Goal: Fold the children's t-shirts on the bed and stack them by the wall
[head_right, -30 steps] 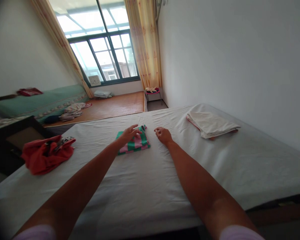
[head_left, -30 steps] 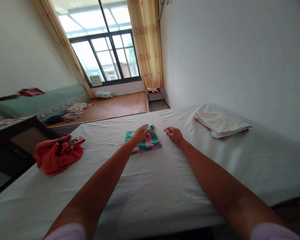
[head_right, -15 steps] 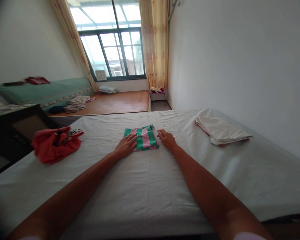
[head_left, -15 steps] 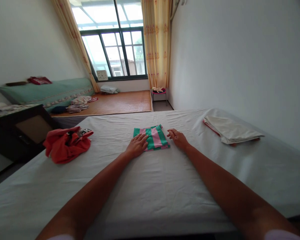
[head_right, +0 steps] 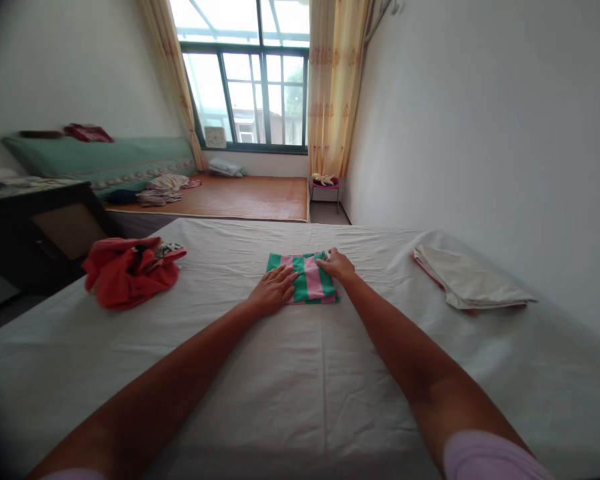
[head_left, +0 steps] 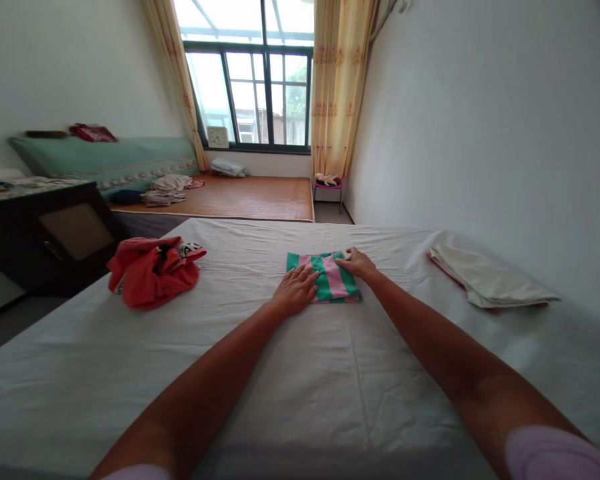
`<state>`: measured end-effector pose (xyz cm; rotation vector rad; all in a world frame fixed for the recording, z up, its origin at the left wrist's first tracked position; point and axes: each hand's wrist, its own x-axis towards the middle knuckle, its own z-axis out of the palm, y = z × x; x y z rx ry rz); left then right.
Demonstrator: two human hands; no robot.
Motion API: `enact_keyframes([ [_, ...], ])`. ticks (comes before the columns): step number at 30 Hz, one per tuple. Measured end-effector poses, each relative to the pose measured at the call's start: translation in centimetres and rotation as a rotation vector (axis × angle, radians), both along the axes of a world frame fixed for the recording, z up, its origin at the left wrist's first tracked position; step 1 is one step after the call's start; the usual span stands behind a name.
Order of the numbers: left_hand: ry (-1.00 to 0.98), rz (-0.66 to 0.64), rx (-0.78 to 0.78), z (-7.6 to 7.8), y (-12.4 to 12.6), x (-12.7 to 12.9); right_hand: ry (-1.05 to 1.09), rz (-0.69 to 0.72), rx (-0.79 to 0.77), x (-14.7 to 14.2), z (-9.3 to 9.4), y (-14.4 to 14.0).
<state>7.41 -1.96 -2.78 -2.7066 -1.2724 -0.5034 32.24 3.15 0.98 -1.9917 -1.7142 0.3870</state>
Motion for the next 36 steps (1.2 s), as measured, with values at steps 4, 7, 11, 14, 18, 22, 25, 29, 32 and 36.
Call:
enact_keyframes([
  [4,-0.001,-0.007,-0.007,0.2,-0.3,-0.1,0.17,0.101,0.151,0.1,-0.7,1.0],
  [7,-0.024,0.021,-0.025,0.4,-0.4,0.1,0.221,0.032,0.265,1.1,-0.9,1.0],
  [11,-0.056,0.206,-0.102,0.5,-0.2,0.3,0.042,-0.047,0.248,1.1,-0.3,-0.3],
  [14,-0.038,0.246,-0.13,0.5,-0.1,0.4,-0.163,0.088,0.449,-1.6,1.1,-2.8],
  [18,-0.015,0.241,-0.133,0.7,-0.2,0.3,-0.335,0.59,0.553,-7.6,1.9,-6.5],
  [22,0.046,0.232,-0.195,0.9,-0.3,0.1,-0.308,0.768,0.339,-10.0,-0.2,-7.1],
  [25,0.039,0.26,-0.171,0.9,-0.4,0.1,-0.334,0.615,0.188,-8.0,-2.0,-5.5],
  [29,0.036,0.29,-0.151,0.7,-0.4,0.1,-0.375,0.416,0.063,-4.0,-2.7,-3.8],
  [32,0.046,0.308,-0.156,0.7,-0.5,-0.1,-0.357,0.344,0.027,-2.3,-3.0,-3.5],
  [36,0.051,0.331,-0.175,0.9,-0.5,-0.2,-0.334,0.289,0.044,-2.0,-3.4,-3.6],
])
